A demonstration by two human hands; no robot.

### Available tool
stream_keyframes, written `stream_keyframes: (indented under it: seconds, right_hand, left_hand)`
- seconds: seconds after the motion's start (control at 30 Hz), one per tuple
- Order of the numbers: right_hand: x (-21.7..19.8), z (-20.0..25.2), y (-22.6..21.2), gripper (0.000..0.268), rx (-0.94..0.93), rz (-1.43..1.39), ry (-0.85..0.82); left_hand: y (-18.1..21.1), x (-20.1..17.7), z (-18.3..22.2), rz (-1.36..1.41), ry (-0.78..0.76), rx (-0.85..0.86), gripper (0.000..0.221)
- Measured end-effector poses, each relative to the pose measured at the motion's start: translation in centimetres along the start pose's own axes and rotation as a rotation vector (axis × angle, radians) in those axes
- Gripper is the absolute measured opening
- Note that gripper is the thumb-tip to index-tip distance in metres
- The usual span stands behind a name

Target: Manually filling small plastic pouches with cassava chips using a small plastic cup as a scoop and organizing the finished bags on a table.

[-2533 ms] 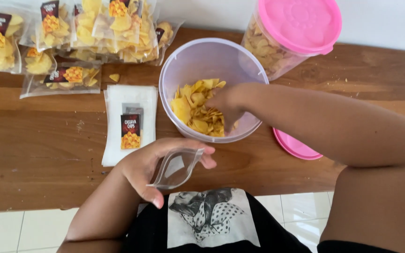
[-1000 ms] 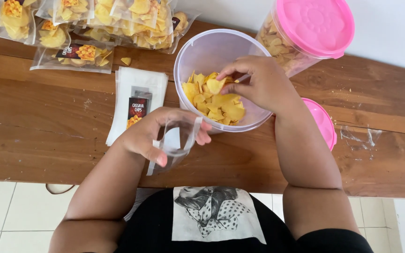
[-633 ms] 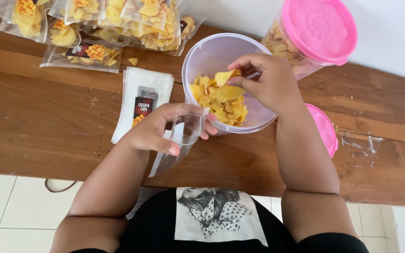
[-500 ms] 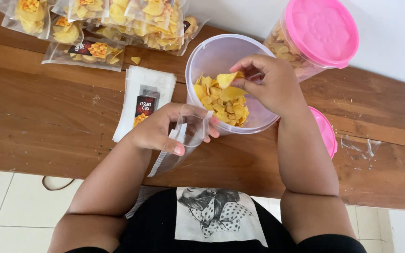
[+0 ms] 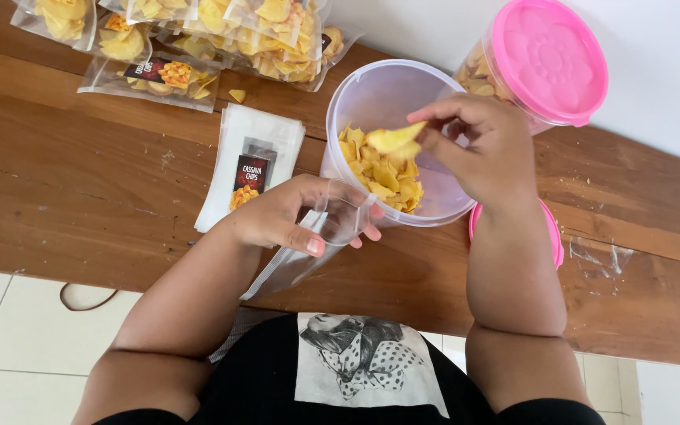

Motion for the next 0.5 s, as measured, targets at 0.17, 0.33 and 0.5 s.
stream_keyframes:
  seconds: [0.17,0.33,0.5]
  right_hand:
    - [2.8,0.5,-3.8,0.029,0.015,-0.149,-0.114]
    - [3.9,0.3,-6.6,0.019,-0.025,-0.053,-0.156]
    - [7.2,0.1,-5.5,0.006,-0.078,0.210,-0.310]
  left_hand:
    - [-0.7,0.1,-0.1,-0.097,-0.021,-0.028,0.065]
    - [-0.3,0.2,-0.2,-0.149,-0.048,-0.032,0.060]
    - [0.8,1.1,-0.1,-0.269,-0.157,-0.009,0.069]
Point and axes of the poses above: each hand's wrist, its own z-axis away from the middle knuckle, its own x-axis out of the palm, y = z × x, the point moved 8 cm from there along -z, towards the middle knuckle, and after that the axes turned 12 degrees about -z, right-handed, at the moved point
